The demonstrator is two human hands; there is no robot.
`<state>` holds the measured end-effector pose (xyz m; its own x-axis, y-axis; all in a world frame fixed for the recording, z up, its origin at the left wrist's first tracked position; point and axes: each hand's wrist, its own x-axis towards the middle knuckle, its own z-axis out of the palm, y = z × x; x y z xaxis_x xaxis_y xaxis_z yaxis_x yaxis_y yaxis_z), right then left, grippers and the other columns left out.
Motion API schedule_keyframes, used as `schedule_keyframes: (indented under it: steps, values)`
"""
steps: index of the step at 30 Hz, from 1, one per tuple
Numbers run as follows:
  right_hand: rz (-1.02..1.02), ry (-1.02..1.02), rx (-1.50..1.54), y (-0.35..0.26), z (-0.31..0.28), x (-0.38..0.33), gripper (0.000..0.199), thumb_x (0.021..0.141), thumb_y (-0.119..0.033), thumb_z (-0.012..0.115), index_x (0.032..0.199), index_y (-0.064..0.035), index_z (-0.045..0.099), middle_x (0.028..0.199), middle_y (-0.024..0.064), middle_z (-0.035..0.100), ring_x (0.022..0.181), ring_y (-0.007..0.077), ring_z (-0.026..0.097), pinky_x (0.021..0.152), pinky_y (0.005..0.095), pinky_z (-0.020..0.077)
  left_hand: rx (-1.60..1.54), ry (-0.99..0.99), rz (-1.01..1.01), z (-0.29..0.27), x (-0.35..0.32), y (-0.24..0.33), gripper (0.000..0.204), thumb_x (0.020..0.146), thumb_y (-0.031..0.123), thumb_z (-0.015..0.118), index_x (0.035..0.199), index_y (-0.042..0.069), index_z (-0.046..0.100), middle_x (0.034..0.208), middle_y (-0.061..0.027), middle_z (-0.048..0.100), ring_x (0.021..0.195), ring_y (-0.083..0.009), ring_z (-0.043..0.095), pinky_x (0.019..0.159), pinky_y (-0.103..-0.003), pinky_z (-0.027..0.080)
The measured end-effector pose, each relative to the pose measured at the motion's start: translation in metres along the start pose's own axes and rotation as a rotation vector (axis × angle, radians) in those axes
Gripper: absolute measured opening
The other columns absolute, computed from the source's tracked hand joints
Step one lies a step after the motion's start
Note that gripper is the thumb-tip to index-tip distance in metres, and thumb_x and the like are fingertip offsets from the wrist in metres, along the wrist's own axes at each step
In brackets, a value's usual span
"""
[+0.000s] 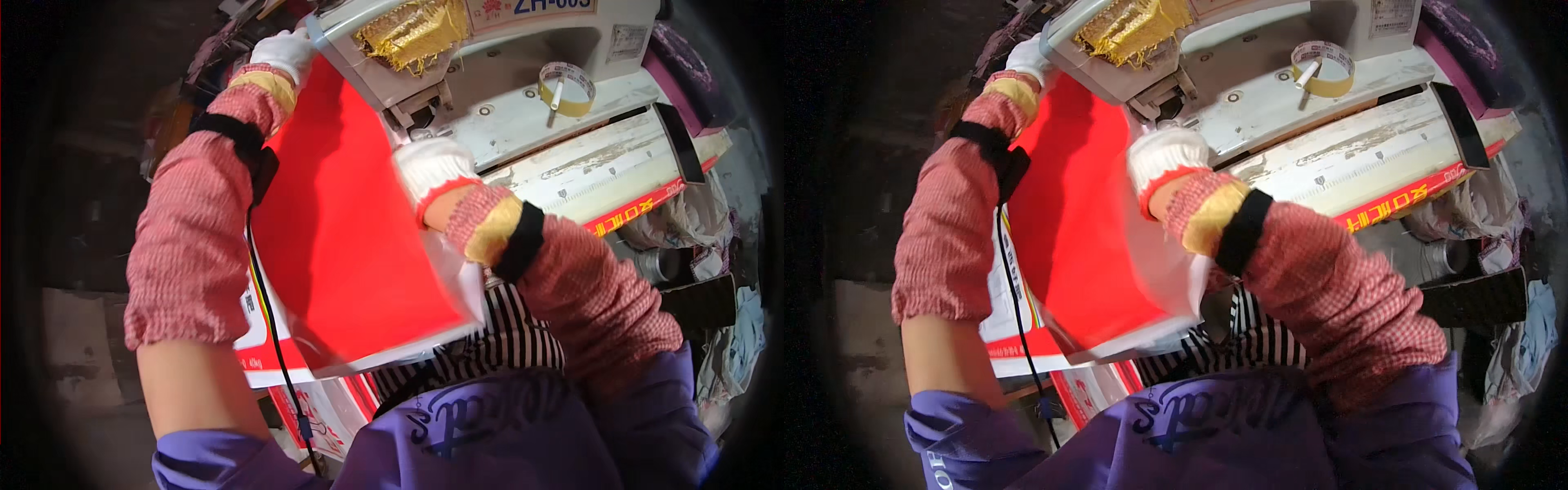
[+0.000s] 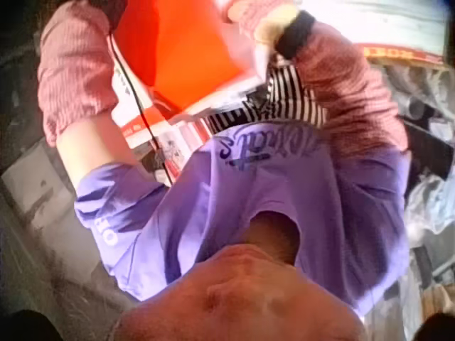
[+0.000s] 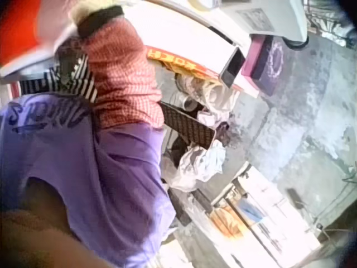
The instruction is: The person is using an industrial machine to seal plastic bags.
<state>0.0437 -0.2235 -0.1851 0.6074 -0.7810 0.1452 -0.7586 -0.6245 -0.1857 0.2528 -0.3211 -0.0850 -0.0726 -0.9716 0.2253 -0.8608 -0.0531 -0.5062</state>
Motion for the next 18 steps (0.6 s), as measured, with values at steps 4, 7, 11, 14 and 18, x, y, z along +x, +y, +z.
schedule_keyframes:
  steps: [4, 7, 11, 14, 18]
  values:
    - [-0.099, -0.096, 0.227, 0.02, -0.009, 0.013, 0.018, 0.07, -0.013, 0.053, 0.08, -0.0053, 0.067, 0.081, 0.0136, 0.064, 0.077, 0.0289, 0.063, 0.063, 0.0375, 0.0496, 0.114, -0.344, 0.263, -0.058, -0.041, 0.034, 0.015, 0.074, 0.021, 0.055, 0.084, 0.012, 0.062, 0.075, -0.013, 0.061, 0.076, -0.0318, 0.058, 0.067, -0.039, 0.047]
    - [-0.224, -0.546, 0.507, 0.052, 0.0, 0.038, 0.02, 0.068, -0.013, 0.056, 0.083, -0.0048, 0.066, 0.075, 0.0116, 0.065, 0.063, 0.0217, 0.063, 0.057, 0.0376, 0.0499, 0.041, -0.288, 0.503, -0.131, -0.086, 0.095, 0.012, 0.072, 0.016, 0.054, 0.08, 0.008, 0.059, 0.068, -0.0134, 0.057, 0.069, -0.0308, 0.057, 0.066, -0.039, 0.046]
    - [-0.628, -0.41, 0.206, 0.061, 0.005, 0.048, 0.017, 0.065, -0.017, 0.06, 0.078, -0.006, 0.063, 0.067, 0.0082, 0.063, 0.058, 0.0209, 0.059, 0.054, 0.0352, 0.0464, -0.101, -0.99, 0.64, -0.182, -0.115, 0.159, 0.052, 0.073, 0.038, 0.062, 0.112, 0.007, 0.048, 0.086, -0.0164, 0.055, 0.08, -0.0329, 0.056, 0.067, -0.041, 0.047]
    - [-0.475, -0.489, 0.306, 0.053, 0.007, 0.044, 0.021, 0.065, -0.019, 0.061, 0.083, -0.0082, 0.065, 0.067, 0.0085, 0.063, 0.06, 0.0237, 0.06, 0.057, 0.035, 0.0468, -0.212, -1.141, 1.008, -0.152, -0.135, 0.152, 0.052, 0.075, 0.045, 0.058, 0.11, 0.007, 0.049, 0.09, -0.016, 0.06, 0.079, -0.0283, 0.06, 0.067, -0.039, 0.051]
    - [-0.358, -0.518, 0.453, 0.052, 0.008, 0.039, 0.018, 0.063, -0.018, 0.06, 0.078, -0.0085, 0.064, 0.065, 0.0077, 0.063, 0.057, 0.0239, 0.06, 0.055, 0.0343, 0.0463, -1.209, -1.141, 0.86, -0.138, -0.122, 0.1, 0.023, 0.087, 0.018, 0.044, 0.105, 0.006, 0.05, 0.076, 0.002, 0.054, 0.065, -0.0103, 0.056, 0.053, -0.028, 0.047]
